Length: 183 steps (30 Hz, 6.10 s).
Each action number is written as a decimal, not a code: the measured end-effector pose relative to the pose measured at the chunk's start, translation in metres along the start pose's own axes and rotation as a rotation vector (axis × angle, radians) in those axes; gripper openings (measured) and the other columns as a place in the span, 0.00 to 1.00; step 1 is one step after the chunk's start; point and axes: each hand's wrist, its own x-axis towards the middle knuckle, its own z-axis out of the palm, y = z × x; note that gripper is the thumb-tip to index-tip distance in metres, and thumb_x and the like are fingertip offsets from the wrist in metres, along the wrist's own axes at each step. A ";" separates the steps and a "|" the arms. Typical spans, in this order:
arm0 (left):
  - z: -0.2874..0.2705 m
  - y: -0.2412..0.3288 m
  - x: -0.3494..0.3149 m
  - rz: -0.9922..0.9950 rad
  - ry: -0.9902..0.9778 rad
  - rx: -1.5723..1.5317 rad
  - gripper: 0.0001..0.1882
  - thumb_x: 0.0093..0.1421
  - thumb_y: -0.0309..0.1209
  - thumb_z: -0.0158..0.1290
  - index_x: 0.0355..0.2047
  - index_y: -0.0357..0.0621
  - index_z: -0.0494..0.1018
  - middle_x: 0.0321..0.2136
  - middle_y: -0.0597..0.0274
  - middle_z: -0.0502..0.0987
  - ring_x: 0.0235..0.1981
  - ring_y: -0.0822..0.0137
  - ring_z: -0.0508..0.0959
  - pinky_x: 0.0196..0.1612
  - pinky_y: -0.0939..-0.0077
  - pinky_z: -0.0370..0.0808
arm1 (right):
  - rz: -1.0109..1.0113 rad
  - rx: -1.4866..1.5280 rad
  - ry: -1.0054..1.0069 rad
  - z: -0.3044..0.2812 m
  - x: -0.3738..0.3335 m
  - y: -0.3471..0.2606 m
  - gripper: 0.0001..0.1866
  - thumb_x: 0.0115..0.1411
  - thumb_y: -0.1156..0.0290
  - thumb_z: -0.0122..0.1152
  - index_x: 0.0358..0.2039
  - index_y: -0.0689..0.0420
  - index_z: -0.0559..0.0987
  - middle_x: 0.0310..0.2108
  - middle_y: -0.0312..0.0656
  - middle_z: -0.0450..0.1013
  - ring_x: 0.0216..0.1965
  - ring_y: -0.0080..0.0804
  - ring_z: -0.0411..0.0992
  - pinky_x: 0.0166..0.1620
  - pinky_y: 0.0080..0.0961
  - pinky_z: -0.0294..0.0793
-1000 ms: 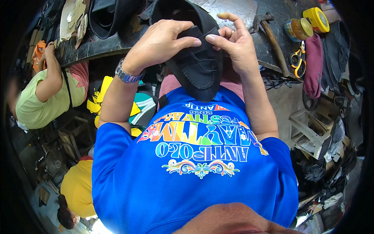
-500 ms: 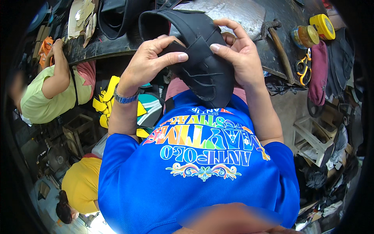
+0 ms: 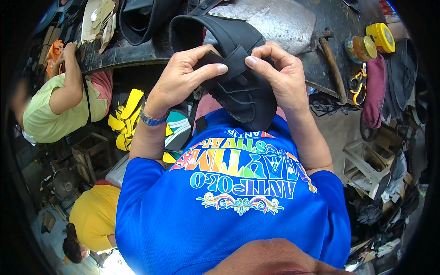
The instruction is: The person repeatedly picks up black slip-on shoes from a workbench, turns them over, and inspects the uppers, soles, and interiors. The person handles multiple shoes one at a time, placing each back on the bench after inspection.
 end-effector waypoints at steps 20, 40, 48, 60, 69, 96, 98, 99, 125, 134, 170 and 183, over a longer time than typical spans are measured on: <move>0.013 0.002 0.005 0.037 0.114 0.062 0.12 0.64 0.35 0.58 0.40 0.37 0.79 0.30 0.62 0.82 0.33 0.74 0.81 0.37 0.82 0.77 | 0.002 -0.020 0.118 0.010 -0.006 0.007 0.08 0.59 0.70 0.67 0.30 0.61 0.78 0.30 0.35 0.72 0.35 0.20 0.69 0.41 0.19 0.68; 0.017 -0.009 0.028 0.117 0.171 0.079 0.17 0.69 0.40 0.51 0.42 0.36 0.77 0.30 0.59 0.80 0.32 0.74 0.79 0.34 0.81 0.75 | -0.050 -0.045 0.163 0.015 0.001 0.010 0.10 0.54 0.71 0.72 0.25 0.61 0.78 0.26 0.35 0.70 0.32 0.21 0.67 0.39 0.19 0.66; 0.017 -0.015 0.028 0.089 0.150 0.028 0.17 0.70 0.39 0.51 0.40 0.34 0.77 0.27 0.61 0.78 0.29 0.76 0.77 0.31 0.83 0.73 | -0.039 -0.010 0.190 0.016 0.000 0.015 0.10 0.55 0.72 0.71 0.25 0.62 0.78 0.26 0.35 0.70 0.31 0.20 0.67 0.38 0.19 0.66; 0.020 -0.012 0.029 0.099 0.156 -0.006 0.16 0.69 0.38 0.52 0.41 0.35 0.79 0.29 0.61 0.81 0.30 0.75 0.80 0.33 0.84 0.76 | 0.053 -0.030 0.180 0.014 0.004 0.013 0.11 0.54 0.70 0.71 0.24 0.62 0.78 0.26 0.36 0.71 0.31 0.21 0.68 0.37 0.20 0.68; 0.020 -0.013 0.032 0.115 0.172 -0.100 0.15 0.62 0.34 0.61 0.42 0.33 0.81 0.32 0.57 0.83 0.33 0.72 0.83 0.37 0.83 0.80 | 0.021 -0.076 0.126 0.014 0.008 0.009 0.11 0.54 0.70 0.71 0.24 0.63 0.78 0.26 0.36 0.72 0.31 0.22 0.68 0.37 0.21 0.68; 0.004 -0.016 0.017 -0.020 0.138 -0.292 0.15 0.64 0.33 0.59 0.43 0.32 0.79 0.34 0.58 0.83 0.34 0.73 0.82 0.39 0.84 0.79 | 0.014 0.411 -0.018 0.003 -0.002 0.006 0.17 0.57 0.85 0.58 0.47 0.60 0.73 0.39 0.40 0.74 0.41 0.21 0.73 0.46 0.17 0.73; 0.002 -0.017 0.016 -0.032 0.131 -0.297 0.15 0.64 0.33 0.59 0.43 0.32 0.79 0.35 0.58 0.83 0.35 0.73 0.82 0.40 0.83 0.79 | 0.004 0.342 -0.041 0.001 -0.001 0.008 0.17 0.57 0.85 0.58 0.48 0.60 0.73 0.39 0.40 0.74 0.41 0.21 0.73 0.47 0.16 0.73; 0.002 -0.018 0.016 -0.024 0.124 -0.304 0.15 0.64 0.33 0.59 0.44 0.32 0.79 0.35 0.58 0.83 0.35 0.73 0.82 0.41 0.83 0.79 | 0.007 0.298 -0.061 0.000 -0.001 0.008 0.18 0.57 0.84 0.58 0.48 0.60 0.73 0.39 0.40 0.74 0.41 0.21 0.73 0.47 0.16 0.73; -0.003 -0.026 0.006 -0.008 0.116 -0.511 0.18 0.64 0.32 0.58 0.50 0.33 0.75 0.42 0.58 0.81 0.42 0.71 0.80 0.49 0.78 0.77 | 0.253 0.747 -0.301 0.001 0.009 0.009 0.33 0.56 0.83 0.61 0.63 0.58 0.63 0.49 0.50 0.75 0.44 0.32 0.79 0.48 0.26 0.80; -0.008 -0.037 0.004 -0.038 0.111 -0.507 0.19 0.65 0.32 0.57 0.53 0.35 0.73 0.45 0.57 0.80 0.45 0.69 0.80 0.51 0.75 0.76 | 0.240 0.765 -0.290 0.004 0.009 0.018 0.34 0.58 0.83 0.59 0.65 0.58 0.60 0.52 0.51 0.74 0.49 0.33 0.77 0.54 0.27 0.77; 0.004 -0.022 0.009 -0.066 0.189 -0.349 0.25 0.60 0.38 0.62 0.51 0.33 0.73 0.42 0.55 0.80 0.42 0.67 0.81 0.48 0.78 0.77 | 0.153 0.452 -0.196 0.002 0.012 0.007 0.08 0.59 0.76 0.65 0.40 0.60 0.80 0.35 0.36 0.77 0.35 0.19 0.76 0.41 0.15 0.78; 0.002 -0.019 0.011 -0.078 0.106 -0.320 0.22 0.56 0.30 0.65 0.49 0.34 0.74 0.41 0.57 0.81 0.42 0.68 0.81 0.48 0.78 0.78 | 0.182 0.607 -0.259 -0.002 0.015 0.016 0.11 0.57 0.82 0.64 0.41 0.58 0.78 0.39 0.37 0.75 0.40 0.23 0.77 0.43 0.19 0.80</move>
